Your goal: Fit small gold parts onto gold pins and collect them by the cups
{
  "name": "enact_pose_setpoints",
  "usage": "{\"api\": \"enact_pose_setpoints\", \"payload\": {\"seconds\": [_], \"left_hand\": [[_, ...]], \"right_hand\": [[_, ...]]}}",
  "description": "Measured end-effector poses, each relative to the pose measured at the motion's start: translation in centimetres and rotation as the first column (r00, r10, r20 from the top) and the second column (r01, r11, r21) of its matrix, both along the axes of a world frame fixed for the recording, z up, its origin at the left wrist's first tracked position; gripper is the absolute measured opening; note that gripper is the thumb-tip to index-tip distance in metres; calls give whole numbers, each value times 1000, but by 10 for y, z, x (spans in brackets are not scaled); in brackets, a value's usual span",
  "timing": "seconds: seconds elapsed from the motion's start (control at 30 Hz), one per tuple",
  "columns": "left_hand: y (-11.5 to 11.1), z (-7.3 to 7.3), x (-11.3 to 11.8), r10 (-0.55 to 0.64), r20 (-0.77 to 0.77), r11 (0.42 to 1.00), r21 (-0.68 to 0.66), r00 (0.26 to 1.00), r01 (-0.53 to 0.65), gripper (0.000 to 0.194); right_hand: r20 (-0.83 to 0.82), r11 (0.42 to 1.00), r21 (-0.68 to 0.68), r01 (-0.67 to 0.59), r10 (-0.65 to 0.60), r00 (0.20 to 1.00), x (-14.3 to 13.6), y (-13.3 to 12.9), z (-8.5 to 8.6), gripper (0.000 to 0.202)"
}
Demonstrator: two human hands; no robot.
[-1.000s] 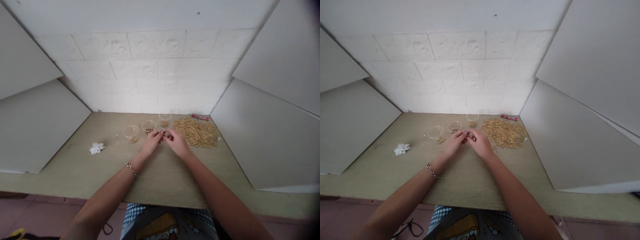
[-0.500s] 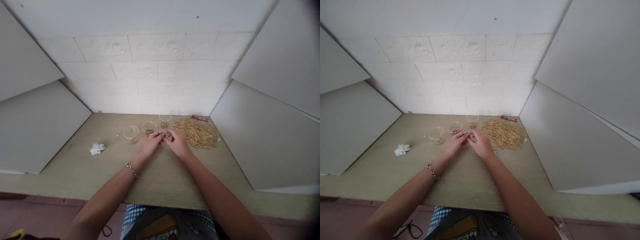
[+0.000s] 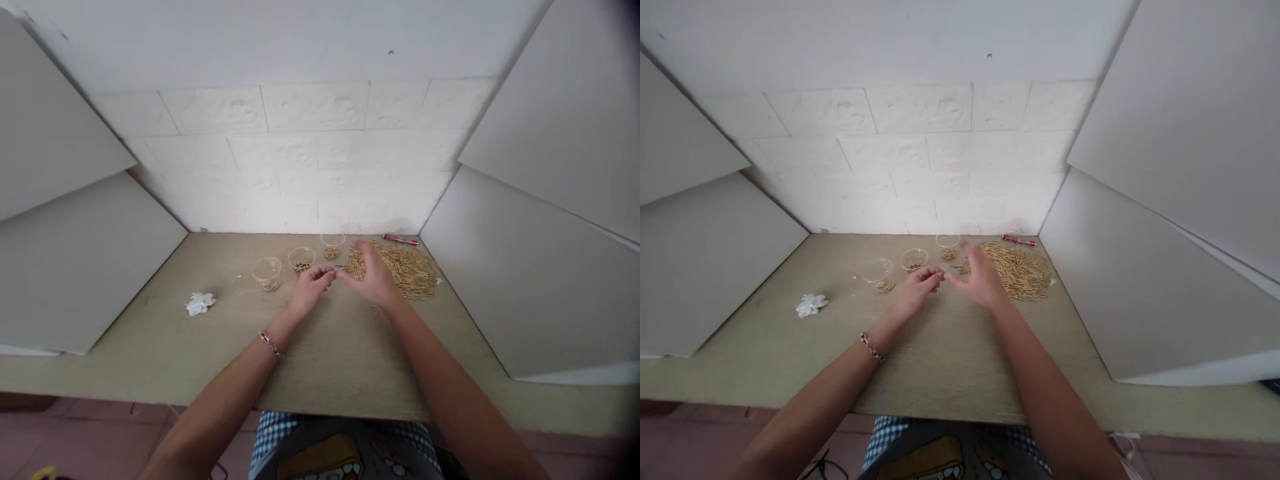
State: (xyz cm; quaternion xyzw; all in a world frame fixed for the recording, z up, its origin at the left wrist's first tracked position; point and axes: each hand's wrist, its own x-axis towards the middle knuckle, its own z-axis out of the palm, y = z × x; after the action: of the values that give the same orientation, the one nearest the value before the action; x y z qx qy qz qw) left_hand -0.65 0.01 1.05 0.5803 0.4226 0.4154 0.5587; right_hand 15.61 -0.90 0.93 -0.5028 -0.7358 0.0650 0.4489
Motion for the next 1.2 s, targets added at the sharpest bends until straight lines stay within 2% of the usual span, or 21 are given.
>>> {"api": "enact_pose_setpoints", "payload": {"seconds": [0.03, 0.1, 0.13, 0.2, 0.3, 0.37, 0.4, 0.47, 0.7, 0.9, 1.2], "left_hand": [[0, -1, 0, 8, -7, 1000, -7, 1000, -8, 24], [-1, -3, 2, 19, -22, 1000, -23, 1000, -19, 22], [-2, -4, 3, 17, -31, 999, -29, 999, -18, 20], [-3, -6, 5, 4, -56, 999, -34, 998, -6, 17], [-7, -6, 7, -38, -98, 999, -24, 994, 36, 12], [-8, -5, 8, -69, -113, 997, -29, 991, 66, 10], [-9, -4, 8, -82, -117, 996, -33, 990, 79, 9], [-9, -2, 8, -95, -119, 995, -34, 988, 92, 8], [-10, 0, 7, -77, -147, 997, 5, 986, 79, 8], [-10, -2, 8, -92, -152, 996, 6, 984, 94, 8], [-9, -4, 6, -89, -151, 996, 8, 984, 91, 6]], "right_hand": [[-57, 998, 16, 65, -64, 996, 5, 5, 3, 70], [-112, 983, 20, 184, -181, 977, 13, 21, 11, 56], [-69, 979, 17, 203, -201, 977, 15, 32, 17, 45], [119, 978, -19, 205, -202, 972, 14, 56, 28, 27], [432, 970, -168, 175, -87, 898, 3, 93, 44, 21], [629, 947, -278, 164, 51, 776, -8, 111, 51, 19], [698, 926, -327, 186, 104, 709, -14, 117, 54, 19], [737, 904, -367, 217, 140, 661, -24, 125, 55, 21], [770, 860, -432, 274, 193, 608, -33, 119, 46, 29], [757, 844, -456, 284, 200, 623, -24, 107, 39, 30], [744, 832, -471, 293, 196, 638, -18, 94, 48, 22]]}}
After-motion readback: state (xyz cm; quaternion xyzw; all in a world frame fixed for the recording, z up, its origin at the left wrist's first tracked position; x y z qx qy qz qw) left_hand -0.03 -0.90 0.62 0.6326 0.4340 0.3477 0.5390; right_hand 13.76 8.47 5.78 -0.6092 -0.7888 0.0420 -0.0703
